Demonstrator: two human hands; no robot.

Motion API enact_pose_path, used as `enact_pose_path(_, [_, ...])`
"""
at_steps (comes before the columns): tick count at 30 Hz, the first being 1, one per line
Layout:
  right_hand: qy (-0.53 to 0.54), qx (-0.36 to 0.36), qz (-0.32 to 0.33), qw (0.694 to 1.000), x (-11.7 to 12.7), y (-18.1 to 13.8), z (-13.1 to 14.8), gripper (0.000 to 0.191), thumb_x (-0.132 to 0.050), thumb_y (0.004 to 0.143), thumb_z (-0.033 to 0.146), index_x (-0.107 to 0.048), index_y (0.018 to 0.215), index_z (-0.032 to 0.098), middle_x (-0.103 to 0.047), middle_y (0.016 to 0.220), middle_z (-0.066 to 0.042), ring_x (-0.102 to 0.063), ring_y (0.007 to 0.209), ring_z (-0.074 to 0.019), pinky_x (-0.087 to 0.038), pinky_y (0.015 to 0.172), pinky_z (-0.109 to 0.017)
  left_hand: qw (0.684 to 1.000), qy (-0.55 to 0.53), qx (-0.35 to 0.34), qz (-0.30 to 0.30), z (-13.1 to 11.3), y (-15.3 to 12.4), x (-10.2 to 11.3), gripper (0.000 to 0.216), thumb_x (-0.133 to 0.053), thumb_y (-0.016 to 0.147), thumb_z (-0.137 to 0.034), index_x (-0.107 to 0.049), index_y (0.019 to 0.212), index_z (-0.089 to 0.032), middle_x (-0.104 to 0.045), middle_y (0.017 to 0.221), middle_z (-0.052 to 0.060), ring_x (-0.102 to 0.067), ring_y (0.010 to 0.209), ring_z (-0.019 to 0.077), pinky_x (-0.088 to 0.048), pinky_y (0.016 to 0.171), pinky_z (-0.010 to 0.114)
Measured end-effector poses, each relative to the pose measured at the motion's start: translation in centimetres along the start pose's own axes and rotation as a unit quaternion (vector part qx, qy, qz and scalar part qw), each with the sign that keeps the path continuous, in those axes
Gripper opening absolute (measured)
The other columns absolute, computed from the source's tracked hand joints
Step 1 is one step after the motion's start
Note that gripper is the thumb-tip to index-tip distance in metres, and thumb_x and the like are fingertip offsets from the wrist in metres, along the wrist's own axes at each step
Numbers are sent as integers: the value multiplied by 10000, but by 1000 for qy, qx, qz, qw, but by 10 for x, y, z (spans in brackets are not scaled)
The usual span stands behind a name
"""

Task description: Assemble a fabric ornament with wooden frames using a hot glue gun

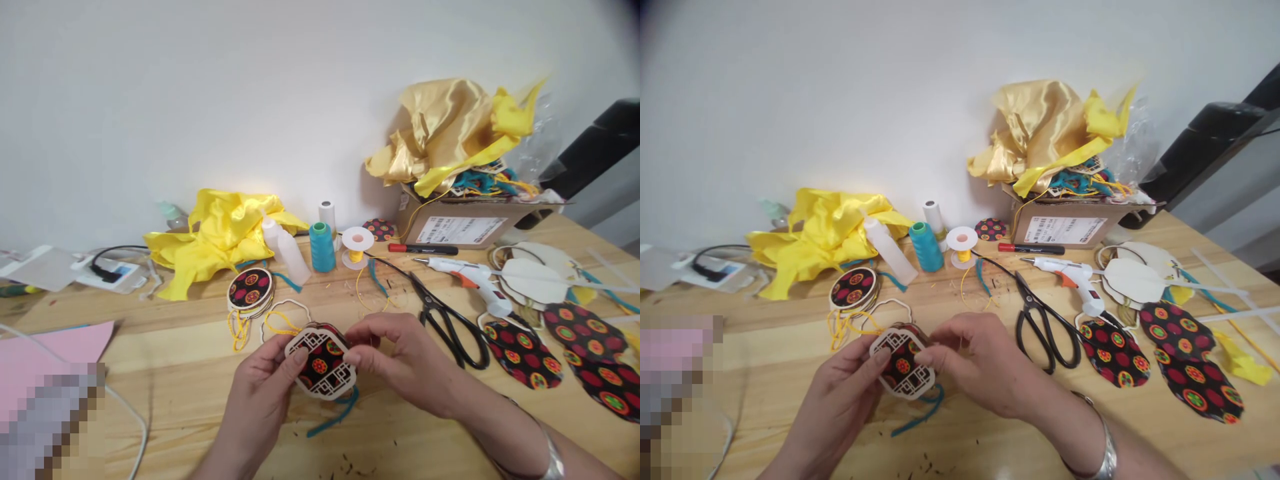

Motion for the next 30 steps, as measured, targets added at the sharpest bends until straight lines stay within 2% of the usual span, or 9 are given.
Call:
enact_pose_path(2, [-2, -5, -4, 1000, -4, -2, 0, 182, -643, 802, 353, -697, 764, 183, -666, 690, 8, -560, 639, -109, -398, 580, -212, 1000, -4, -4, -5, -1, -1, -1, 193, -685, 774, -218, -715, 958, -168, -742, 920, 74, -670, 820, 195, -529, 757, 290])
enact_pose_path(6, [-11, -4, -28, 1000, -8, -4, -1, 189, -627, 808, 308, -655, 685, 167, -629, 624, 16, -525, 583, -94, -387, 556, -211, 1000, 2, -10, -18, -3, -3, -2, 203, -708, 749, -215, -728, 946, -171, -750, 894, 77, -676, 828, 206, -535, 767, 302])
enact_pose_path(15, [-30, 66, -52, 996, -9, -12, -1, 192, -593, 840, 280, -605, 689, 161, -594, 631, 9, -519, 588, -94, -372, 561, -225, 998, 42, -33, -19, -2, -5, 3, 237, -704, 754, -239, -734, 987, -201, -749, 919, 69, -667, 847, 209, -523, 811, 324])
enact_pose_path(22, [-61, 148, -66, 985, -11, -14, 4, 96, -573, 848, 184, -582, 754, 168, -576, 680, 9, -521, 651, -98, -359, 596, -232, 994, 88, -59, -11, -6, -7, 0, 142, -681, 773, -232, -750, 893, -203, -736, 837, 33, -644, 783, 167, -503, 765, 246])
enact_pose_path(27, [-115, 226, -106, 961, -13, -16, 8, 100, -569, 831, 120, -557, 739, 156, -553, 664, -6, -492, 650, -118, -339, 575, -249, 982, 135, -117, -66, -11, -7, 0, 113, -706, 743, -251, -754, 842, -225, -653, 1090, 41, -612, 964, 182, -480, 828, 232])
enact_pose_path(30, [-144, 264, -121, 946, -14, -16, 12, 108, -561, 826, 94, -555, 735, 151, -557, 648, -14, -475, 638, -126, -344, 576, -261, 973, 146, -141, -111, -12, -7, 1, 162, -748, 691, -267, -759, 848, -231, -606, 1147, 47, -568, 1073, 210, -470, 851, 233])
Point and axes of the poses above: each hand's wrist, its own y-axis towards the middle knuckle, its own x-axis out of the back of the hand, z = x × y, the point moved 2 cm from there along y, towards the middle knuckle
